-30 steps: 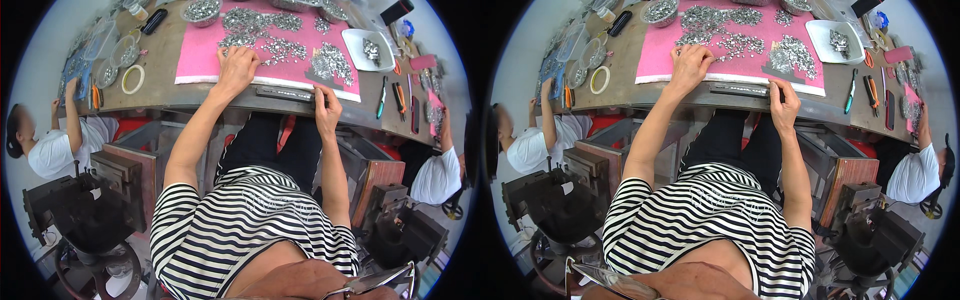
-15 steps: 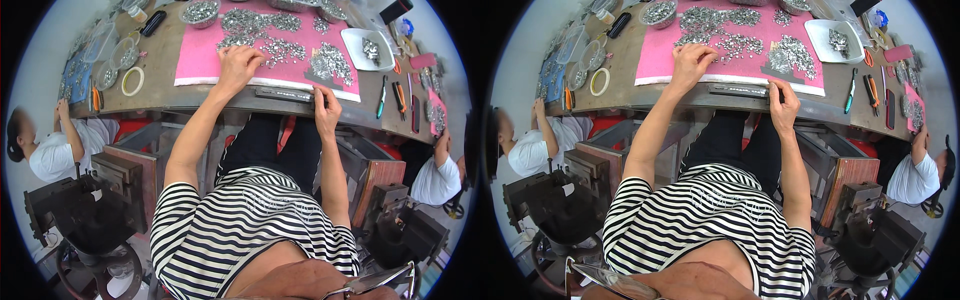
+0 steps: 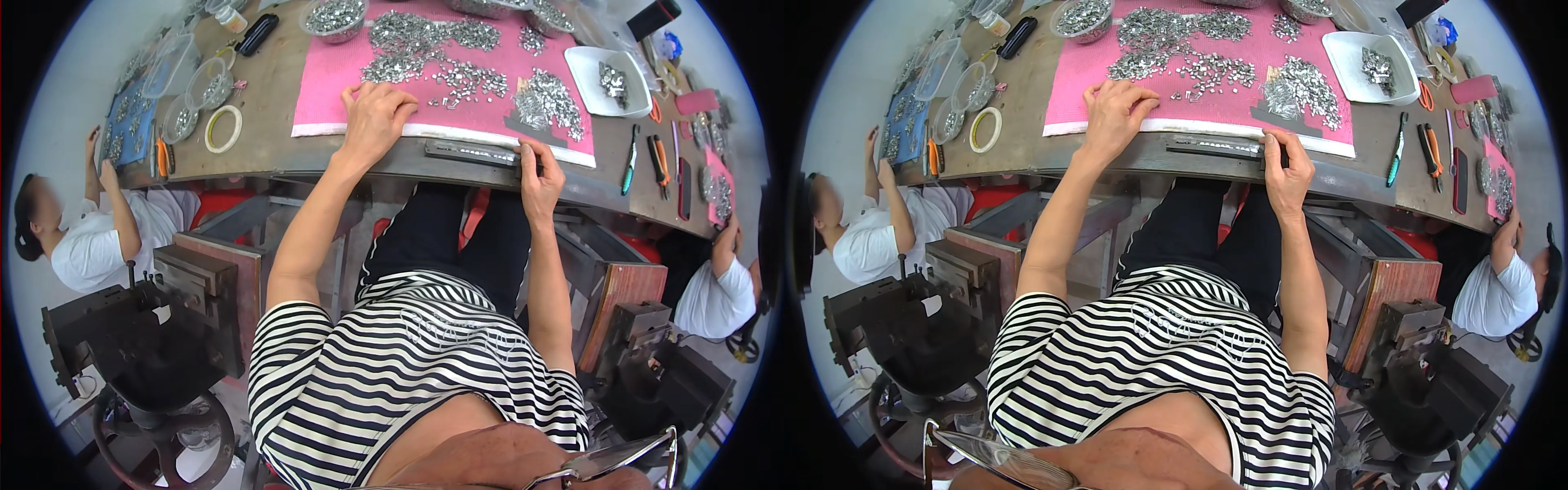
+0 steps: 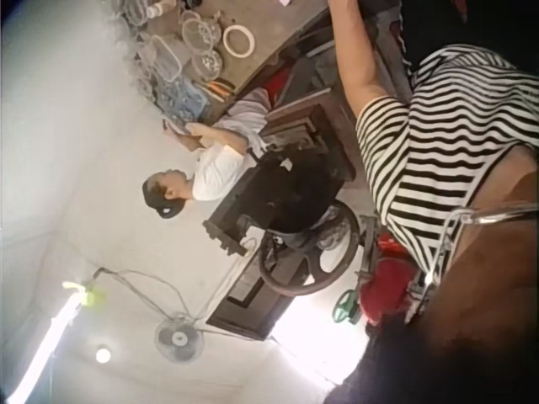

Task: The person arranges small metal pieces into a slotted metal holder by hand, inserts the holder into a manual press machine, and turns the wheel to press the components.

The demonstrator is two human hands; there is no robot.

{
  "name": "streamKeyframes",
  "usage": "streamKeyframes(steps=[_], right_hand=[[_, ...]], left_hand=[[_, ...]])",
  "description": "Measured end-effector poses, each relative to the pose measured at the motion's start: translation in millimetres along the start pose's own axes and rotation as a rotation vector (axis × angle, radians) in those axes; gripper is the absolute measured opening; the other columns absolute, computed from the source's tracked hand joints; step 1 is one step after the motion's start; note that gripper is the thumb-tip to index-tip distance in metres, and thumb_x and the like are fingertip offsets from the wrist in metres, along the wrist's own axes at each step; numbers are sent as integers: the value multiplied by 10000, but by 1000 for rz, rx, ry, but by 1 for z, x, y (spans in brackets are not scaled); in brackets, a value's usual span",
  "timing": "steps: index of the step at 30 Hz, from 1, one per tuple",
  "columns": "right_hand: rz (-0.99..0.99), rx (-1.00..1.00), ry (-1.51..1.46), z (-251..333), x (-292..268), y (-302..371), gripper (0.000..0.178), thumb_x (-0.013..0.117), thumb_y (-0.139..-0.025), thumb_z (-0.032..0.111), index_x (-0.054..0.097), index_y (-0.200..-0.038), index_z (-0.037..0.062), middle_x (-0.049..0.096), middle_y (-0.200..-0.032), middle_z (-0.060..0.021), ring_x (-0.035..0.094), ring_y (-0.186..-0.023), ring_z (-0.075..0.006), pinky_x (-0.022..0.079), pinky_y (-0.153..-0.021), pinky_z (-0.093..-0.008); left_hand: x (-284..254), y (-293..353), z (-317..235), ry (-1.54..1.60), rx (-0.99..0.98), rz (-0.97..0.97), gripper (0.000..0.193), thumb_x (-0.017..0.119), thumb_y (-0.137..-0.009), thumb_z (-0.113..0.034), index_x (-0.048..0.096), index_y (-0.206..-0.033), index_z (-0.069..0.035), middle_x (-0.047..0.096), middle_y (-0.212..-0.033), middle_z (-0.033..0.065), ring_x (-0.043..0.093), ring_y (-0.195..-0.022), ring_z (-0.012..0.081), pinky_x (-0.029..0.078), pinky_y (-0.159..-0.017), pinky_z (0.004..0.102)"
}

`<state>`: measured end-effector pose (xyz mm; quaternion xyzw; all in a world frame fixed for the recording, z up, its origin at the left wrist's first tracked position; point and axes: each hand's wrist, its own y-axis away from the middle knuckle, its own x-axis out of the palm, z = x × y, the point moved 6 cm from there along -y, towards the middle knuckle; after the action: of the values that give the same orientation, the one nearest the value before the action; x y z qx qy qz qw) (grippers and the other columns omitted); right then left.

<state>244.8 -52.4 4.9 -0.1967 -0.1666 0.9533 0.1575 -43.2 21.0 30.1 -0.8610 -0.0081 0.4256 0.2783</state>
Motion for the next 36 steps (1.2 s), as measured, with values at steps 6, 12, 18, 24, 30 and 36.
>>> streamKeyframes(steps=[6,12,18,24,30,36], right_hand=[[-11,-51,-13,2,4,-2,95,651,-963,58,703,-1015,-3,708,-847,-60,636,-752,-121,497,-702,-262],[-8,-42,15,2,1,-1,118,634,-991,81,702,-1030,-8,723,-882,-22,617,-826,-69,483,-759,-231],[-13,-63,22,5,1,-1,110,644,-976,76,700,-1026,-4,717,-872,-51,645,-814,-119,497,-753,-263],[-21,-59,20,3,1,-1,100,656,-956,70,701,-1015,3,712,-864,-78,671,-799,-173,510,-745,-297],[-25,-79,36,3,0,0,117,643,-983,84,702,-1033,-4,723,-877,-29,617,-803,-77,489,-737,-245],[-43,-66,29,7,1,-1,100,663,-942,71,711,-1011,17,701,-839,-83,679,-783,-200,514,-726,-312]], left_hand=[[3,-3,-15,-184,184,107,45,701,-854,-140,678,-878,-110,645,-899,33,582,-972,251,339,-961,491],[10,-1,-57,437,44,158,53,654,-858,-77,611,-867,-48,649,-801,106,609,-781,307,463,-738,420],[38,15,-95,460,99,118,89,691,-873,-57,642,-945,-41,653,-869,87,612,-846,248,470,-755,369],[44,18,-101,375,167,110,85,685,-862,-40,635,-929,-53,627,-890,59,568,-901,259,409,-853,383],[44,18,-106,381,241,73,90,679,-856,-19,623,-921,-44,629,-910,70,572,-905,273,416,-855,391],[46,16,-106,390,217,80,98,675,-837,3,606,-899,-29,594,-884,102,548,-872,311,441,-789,411]])
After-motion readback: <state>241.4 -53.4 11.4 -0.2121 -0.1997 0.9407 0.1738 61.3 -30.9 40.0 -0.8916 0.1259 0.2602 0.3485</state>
